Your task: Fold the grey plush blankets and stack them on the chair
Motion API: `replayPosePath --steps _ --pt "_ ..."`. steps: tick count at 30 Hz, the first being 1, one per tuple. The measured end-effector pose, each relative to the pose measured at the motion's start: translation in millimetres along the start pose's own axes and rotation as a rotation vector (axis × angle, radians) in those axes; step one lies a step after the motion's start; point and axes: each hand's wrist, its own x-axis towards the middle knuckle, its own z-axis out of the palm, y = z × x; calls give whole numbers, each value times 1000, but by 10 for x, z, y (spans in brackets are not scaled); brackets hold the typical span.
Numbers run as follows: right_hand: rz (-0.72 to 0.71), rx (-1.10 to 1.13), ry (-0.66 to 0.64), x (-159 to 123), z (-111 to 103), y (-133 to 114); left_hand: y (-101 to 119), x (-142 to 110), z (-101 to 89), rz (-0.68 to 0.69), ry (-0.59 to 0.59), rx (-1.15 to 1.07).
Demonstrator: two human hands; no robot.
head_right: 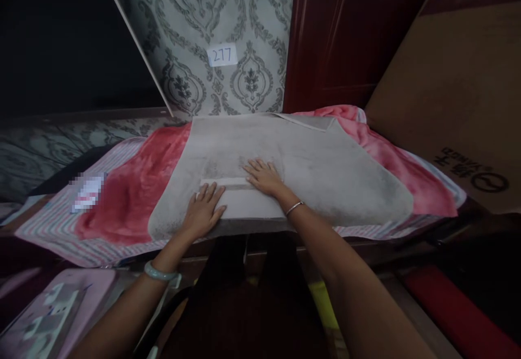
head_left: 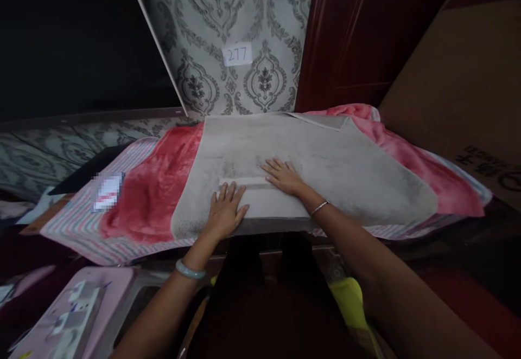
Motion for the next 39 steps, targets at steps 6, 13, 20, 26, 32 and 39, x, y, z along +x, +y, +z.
replayPosePath --steps 6,13,20,26,32,39 --pt "-16 84 36 67 27 82 -212 -71 45 64 9 -40" --pt "76 369 435 -584 149 391 -668 -101 68 -2 109 -546" --pt "471 868 550 -1140 275 492 -837 220 -124 -498 135 -1191" --pt "628 1102 410 -978 58 402 -877 404 -248 -481 -83 -1225" --pt "677 1387 293 -956 -128 357 -866 509 -294 -456 -214 -1247" --pt "598 1377 122 -881 -235 372 -799 526 -288 -537 -184 -1433"
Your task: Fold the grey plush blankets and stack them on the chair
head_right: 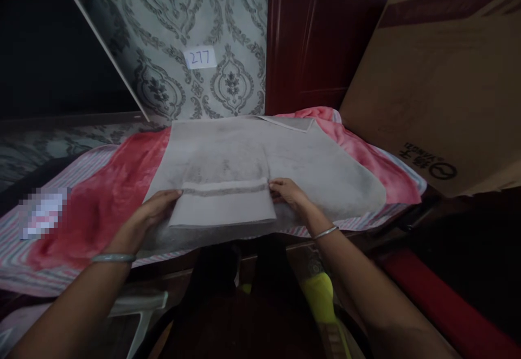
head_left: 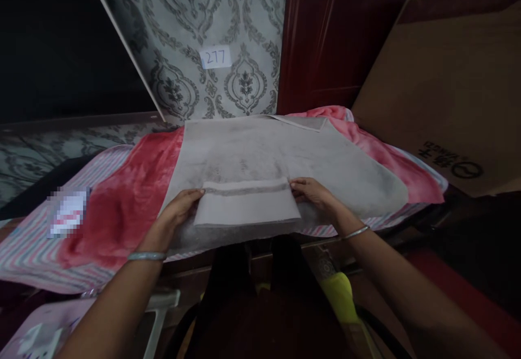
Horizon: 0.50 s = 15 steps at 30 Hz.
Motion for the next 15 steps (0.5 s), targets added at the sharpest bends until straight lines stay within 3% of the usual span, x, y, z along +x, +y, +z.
replayPosePath --steps 4,11,15 --pt "27 50 -17 28 -32 5 4 28 -11 -159 -44 -115" --pt "126 129 -95 39 -8 -37 -9 117 -35 -160 -105 -86" --pt "104 139 -124 64 86 -39 -28 129 -26 -137 -91 -53"
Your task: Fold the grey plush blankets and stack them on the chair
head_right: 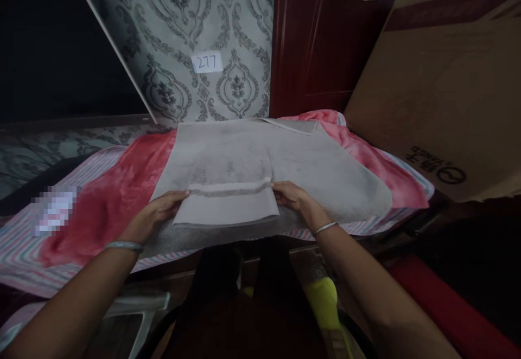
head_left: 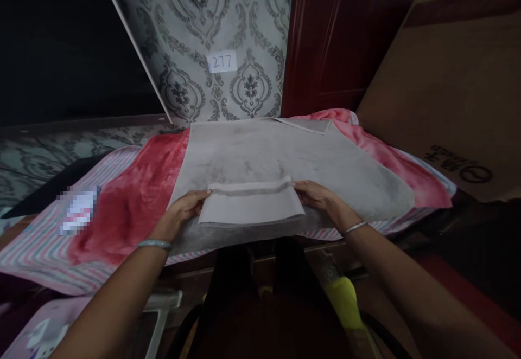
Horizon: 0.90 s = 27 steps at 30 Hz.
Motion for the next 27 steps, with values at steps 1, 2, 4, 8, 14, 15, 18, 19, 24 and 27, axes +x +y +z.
replayPosePath --steps 1,2,4,8,14,15,18,19,24,27 --pt "-10 -5 -2 11 19 9 -3 -1 7 16 13 11" --pt "-22 -18 5 23 34 19 -5 -3 15 34 24 23" --pt "-58 -67 43 50 46 46 -2 -14 28 66 38 52" --pt "-171 -161 208 101 -7 107 5 -33 26 118 102 112" --pt "-119 -158 230 78 -122 119 -41 -11 -36 103 88 134" --pt "-97 -138 208 60 -127 103 -43 -9 -50 85 75 126" --pt "-28 -91 156 -2 -103 42 -30 -21 -64 59 24 86" --pt "-15 -84 139 -19 -82 25 -26 -31 -52 62 -5 63" --pt "-127 -71 93 -49 29 47 -68 -105 92 175 -20 -60" --pt "-115 -112 99 -50 -4 119 -85 -142 93 177 1 -30"
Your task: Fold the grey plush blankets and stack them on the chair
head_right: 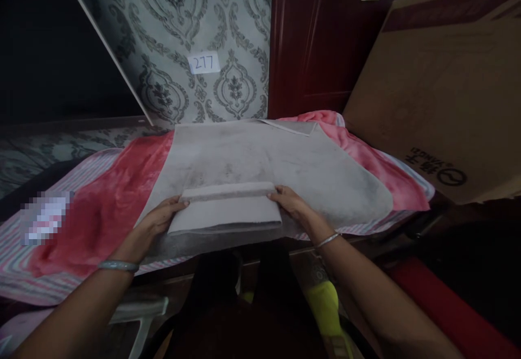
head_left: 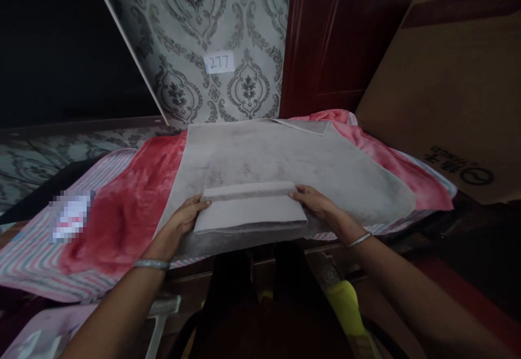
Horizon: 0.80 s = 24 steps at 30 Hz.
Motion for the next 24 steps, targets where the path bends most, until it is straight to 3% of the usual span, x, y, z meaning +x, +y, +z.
replayPosePath --steps 2,4,6,7,8,10,12,14,16,20,24 --pt "70 -102 24 1 -73 18 56 -13 -58 -33 21 121" --pt "91 -303 108 20 -150 -28 165 -19 -93 22 175 390" --pt "-77 -574 228 73 -174 -138 283 -21 -15 232 347 748" --pt "-227 -696 269 115 -151 -206 324 -20 86 368 361 911" --pt "-396 -793 281 165 -104 -273 343 -18 228 500 312 1048" --pt "-683 -922 223 281 46 -368 296 -14 598 679 54 1212" --pt "-796 -1034 128 388 212 -369 141 -16 980 783 -119 1339" --pt "-749 -1173 29 463 326 -268 -69 -32 1258 813 -183 1442" --pt "-641 -1282 -55 504 356 -115 -261 -61 1385 812 -175 1498" --pt "-571 -1329 -111 541 296 37 -407 -97 1357 822 -164 1500" --pt "-517 -1280 -92 604 367 -176 -255 -11 1239 801 -172 1402"
